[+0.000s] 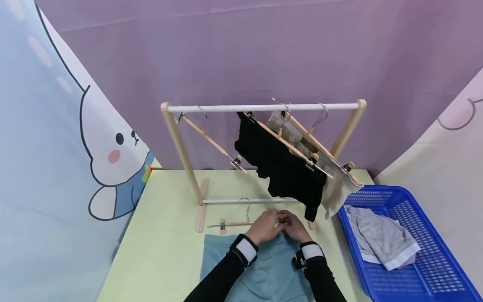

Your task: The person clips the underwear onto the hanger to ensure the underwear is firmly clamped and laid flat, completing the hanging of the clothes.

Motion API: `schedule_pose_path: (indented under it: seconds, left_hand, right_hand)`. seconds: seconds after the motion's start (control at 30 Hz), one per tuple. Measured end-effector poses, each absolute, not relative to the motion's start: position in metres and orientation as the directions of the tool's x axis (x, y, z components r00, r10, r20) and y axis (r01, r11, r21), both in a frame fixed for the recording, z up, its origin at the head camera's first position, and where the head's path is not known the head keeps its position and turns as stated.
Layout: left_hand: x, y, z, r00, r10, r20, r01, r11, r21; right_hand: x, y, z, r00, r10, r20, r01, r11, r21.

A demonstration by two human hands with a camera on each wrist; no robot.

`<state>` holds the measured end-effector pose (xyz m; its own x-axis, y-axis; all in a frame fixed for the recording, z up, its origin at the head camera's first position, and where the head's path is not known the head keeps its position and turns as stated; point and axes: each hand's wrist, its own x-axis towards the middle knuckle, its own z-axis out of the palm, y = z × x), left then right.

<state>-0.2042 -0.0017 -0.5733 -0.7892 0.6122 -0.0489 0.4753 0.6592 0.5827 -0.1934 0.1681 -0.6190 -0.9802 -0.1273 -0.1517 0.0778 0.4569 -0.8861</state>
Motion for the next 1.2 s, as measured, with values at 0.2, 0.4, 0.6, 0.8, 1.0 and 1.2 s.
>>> schedule_pose_path:
  seconds: [0.2, 0.4, 0.6, 0.8, 1.0, 1.2]
  left_hand:
    - [-0.222, 0.016, -0.585, -0.815, 0.576, -0.064, 0.347, 0.573, 0.743]
    - [-0.230, 0.022, -0.602, -0.891, 0.448, -0.074, 0.184, 0.505, 0.843]
    - [-0.239, 0.021, -0.614, -0.897, 0.422, -0.135, 0.099, 0.487, 0.868]
    - [-0.246, 0.018, -0.606, -0.864, 0.481, -0.149, 0.116, 0.478, 0.871]
    - [-0.249, 0.012, -0.606, -0.835, 0.528, -0.156, 0.128, 0.462, 0.877]
    - [-0.252, 0.010, -0.606, -0.820, 0.551, -0.154, 0.141, 0.455, 0.879]
  right_hand:
    - [-0.193, 0.171, -0.619, -0.980, -0.159, -0.119, 0.025, 0.493, -0.870]
    - [-0.189, 0.168, -0.620, -0.984, -0.100, -0.145, 0.081, 0.478, -0.875]
    - [-0.187, 0.163, -0.622, -0.984, -0.016, -0.180, 0.156, 0.427, -0.890]
    - [-0.187, 0.165, -0.622, -0.984, 0.010, -0.177, 0.166, 0.403, -0.900]
    - [-0.178, 0.175, -0.616, -0.989, 0.079, -0.124, 0.147, 0.549, -0.823]
    - [-0.173, 0.189, -0.607, -0.991, 0.133, 0.005, 0.081, 0.631, -0.772]
